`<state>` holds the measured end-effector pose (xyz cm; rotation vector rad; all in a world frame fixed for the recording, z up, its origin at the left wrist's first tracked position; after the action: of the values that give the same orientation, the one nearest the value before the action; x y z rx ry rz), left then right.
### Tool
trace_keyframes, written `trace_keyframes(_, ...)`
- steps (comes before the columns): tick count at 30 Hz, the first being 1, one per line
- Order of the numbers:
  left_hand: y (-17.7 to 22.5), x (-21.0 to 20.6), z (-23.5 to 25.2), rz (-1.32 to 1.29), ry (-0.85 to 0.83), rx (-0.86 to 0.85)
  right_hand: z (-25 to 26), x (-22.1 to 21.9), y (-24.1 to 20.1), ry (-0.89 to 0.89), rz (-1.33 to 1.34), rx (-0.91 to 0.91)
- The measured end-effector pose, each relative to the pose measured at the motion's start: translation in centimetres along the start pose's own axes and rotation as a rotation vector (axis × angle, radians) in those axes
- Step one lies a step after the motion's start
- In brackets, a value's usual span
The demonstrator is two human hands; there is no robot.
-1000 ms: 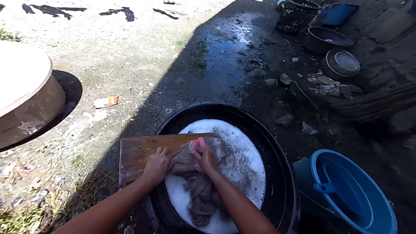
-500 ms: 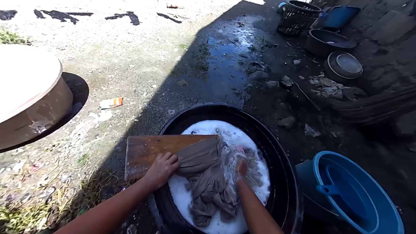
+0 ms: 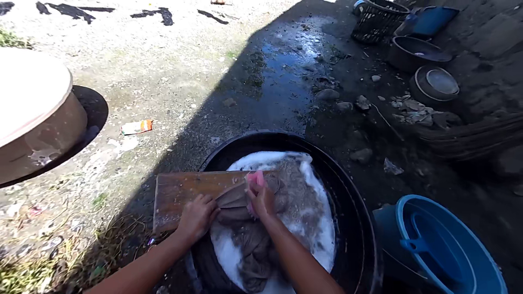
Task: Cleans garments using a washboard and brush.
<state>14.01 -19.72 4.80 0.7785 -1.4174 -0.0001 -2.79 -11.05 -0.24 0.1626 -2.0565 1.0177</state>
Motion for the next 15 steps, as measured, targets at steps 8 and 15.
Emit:
trace_keyframes(8, 0.1, 0.0, -0.3, -0.011, -0.009, -0.006, 3.7, 2.9, 6.5, 0.118, 0.002, -0.097)
trace_keyframes(15, 0.2, 0.2, -0.4, -0.01, 0.044, -0.039, -4.6, -3.2, -4.7, -0.014, 0.111, 0.284)
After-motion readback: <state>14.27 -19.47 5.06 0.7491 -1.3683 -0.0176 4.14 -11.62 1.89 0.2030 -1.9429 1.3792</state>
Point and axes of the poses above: each hand's wrist, its own z-axis towards the middle knuckle, its own x-axis out of the back of the hand, y = z × x, the point moved 10 cm from there along z, towards the middle knuckle, and after that the axes turned 4 degrees about -z, right-handed, at the moved point
